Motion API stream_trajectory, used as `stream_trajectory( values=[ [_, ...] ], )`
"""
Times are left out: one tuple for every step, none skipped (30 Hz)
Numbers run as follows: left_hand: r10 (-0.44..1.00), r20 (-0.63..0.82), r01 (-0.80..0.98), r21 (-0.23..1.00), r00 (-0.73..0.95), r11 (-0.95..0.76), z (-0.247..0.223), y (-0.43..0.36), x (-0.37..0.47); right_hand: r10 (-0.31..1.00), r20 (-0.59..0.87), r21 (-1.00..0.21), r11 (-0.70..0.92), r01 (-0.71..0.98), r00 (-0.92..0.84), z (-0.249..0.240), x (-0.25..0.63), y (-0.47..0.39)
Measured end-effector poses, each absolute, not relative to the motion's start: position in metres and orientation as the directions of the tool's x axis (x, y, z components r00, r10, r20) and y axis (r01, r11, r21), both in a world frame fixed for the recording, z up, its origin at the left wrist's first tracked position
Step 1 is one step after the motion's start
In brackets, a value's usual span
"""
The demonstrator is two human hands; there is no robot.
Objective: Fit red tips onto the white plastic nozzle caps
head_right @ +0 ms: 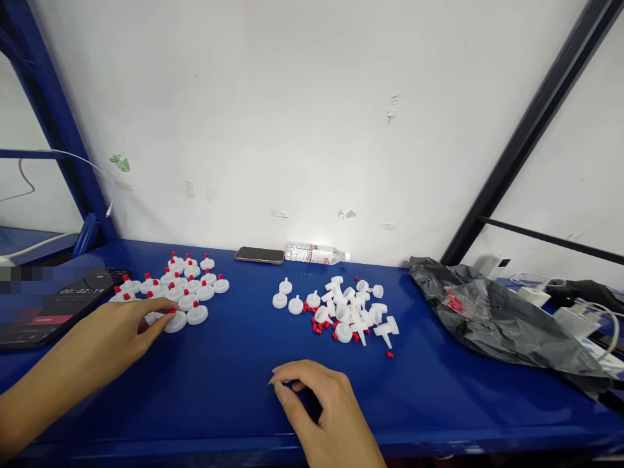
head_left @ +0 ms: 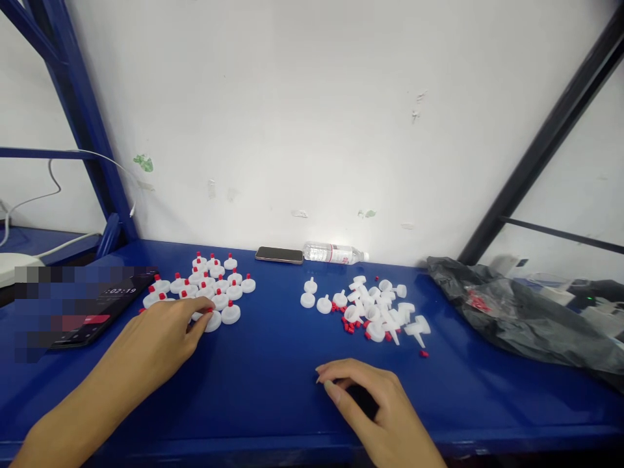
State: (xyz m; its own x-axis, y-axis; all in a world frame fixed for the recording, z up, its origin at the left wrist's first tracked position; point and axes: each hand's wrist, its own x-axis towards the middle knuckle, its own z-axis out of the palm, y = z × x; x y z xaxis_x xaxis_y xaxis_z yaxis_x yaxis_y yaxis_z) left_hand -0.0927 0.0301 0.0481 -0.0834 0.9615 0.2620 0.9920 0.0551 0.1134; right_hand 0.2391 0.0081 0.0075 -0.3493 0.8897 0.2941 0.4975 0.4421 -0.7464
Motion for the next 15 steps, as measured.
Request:
stream_trajectory(
  values=[
    [0.963, 0.255, 0.992, 0.115, -0.083, 0.055, 0.0478, 0.0305, -0.0929, 0.888, 0.294, -0.745, 0.444, 0.497, -0.353, 0.0078, 0.2390, 0.0082],
    [0.964, 0.254, 0.991, 0.118, -0.083, 0.054, 0.0474, 0.0308, -0.0933, 0.887, 0.294, -0.744, 0.446, 0.498, -0.355, 0.0080, 0.2391, 0.0084],
    [0.963, 0.258, 0.991, 0.122, -0.084, 0.054, 0.0467, 0.0311, -0.0937, 0.887, 0.293, -0.742, 0.447, 0.499, -0.358, 0.0080, 0.2393, 0.0084],
    [0.960, 0.265, 0.991, 0.123, -0.088, 0.057, 0.0459, 0.0311, -0.0942, 0.887, 0.292, -0.741, 0.447, 0.501, -0.359, 0.0080, 0.2396, 0.0084],
    [0.957, 0.274, 0.991, 0.122, -0.094, 0.063, 0.0451, 0.0311, -0.0945, 0.887, 0.290, -0.742, 0.446, 0.501, -0.360, 0.0080, 0.2399, 0.0084],
    [0.954, 0.282, 0.990, 0.120, -0.100, 0.068, 0.0443, 0.0311, -0.0946, 0.887, 0.289, -0.742, 0.446, 0.501, -0.361, 0.0080, 0.2402, 0.0083],
    [0.952, 0.287, 0.991, 0.117, -0.102, 0.071, 0.0437, 0.0310, -0.0945, 0.887, 0.288, -0.743, 0.445, 0.500, -0.361, 0.0081, 0.2404, 0.0081],
    [0.953, 0.285, 0.991, 0.112, -0.104, 0.074, 0.0433, 0.0310, -0.0943, 0.887, 0.287, -0.745, 0.444, 0.498, -0.362, 0.0082, 0.2405, 0.0078],
    [0.956, 0.275, 0.991, 0.109, -0.102, 0.074, 0.0431, 0.0310, -0.0941, 0.887, 0.286, -0.746, 0.443, 0.497, -0.362, 0.0083, 0.2405, 0.0075],
    [0.959, 0.264, 0.991, 0.109, -0.103, 0.077, 0.0431, 0.0312, -0.0939, 0.888, 0.286, -0.747, 0.442, 0.497, -0.361, 0.0084, 0.2404, 0.0072],
    [0.962, 0.250, 0.991, 0.111, -0.107, 0.081, 0.0433, 0.0314, -0.0938, 0.887, 0.287, -0.747, 0.444, 0.495, -0.362, 0.0084, 0.2404, 0.0069],
    [0.965, 0.236, 0.989, 0.114, -0.114, 0.089, 0.0435, 0.0318, -0.0937, 0.886, 0.288, -0.747, 0.446, 0.494, -0.364, 0.0083, 0.2403, 0.0068],
    [0.966, 0.227, 0.988, 0.117, -0.121, 0.097, 0.0436, 0.0321, -0.0938, 0.886, 0.287, -0.746, 0.446, 0.494, -0.365, 0.0080, 0.2403, 0.0067],
    [0.967, 0.223, 0.988, 0.119, -0.126, 0.101, 0.0436, 0.0325, -0.0939, 0.885, 0.286, -0.746, 0.446, 0.495, -0.367, 0.0077, 0.2403, 0.0068],
    [0.966, 0.226, 0.988, 0.119, -0.126, 0.101, 0.0435, 0.0329, -0.0939, 0.884, 0.286, -0.745, 0.448, 0.495, -0.369, 0.0074, 0.2403, 0.0071]
  ],
)
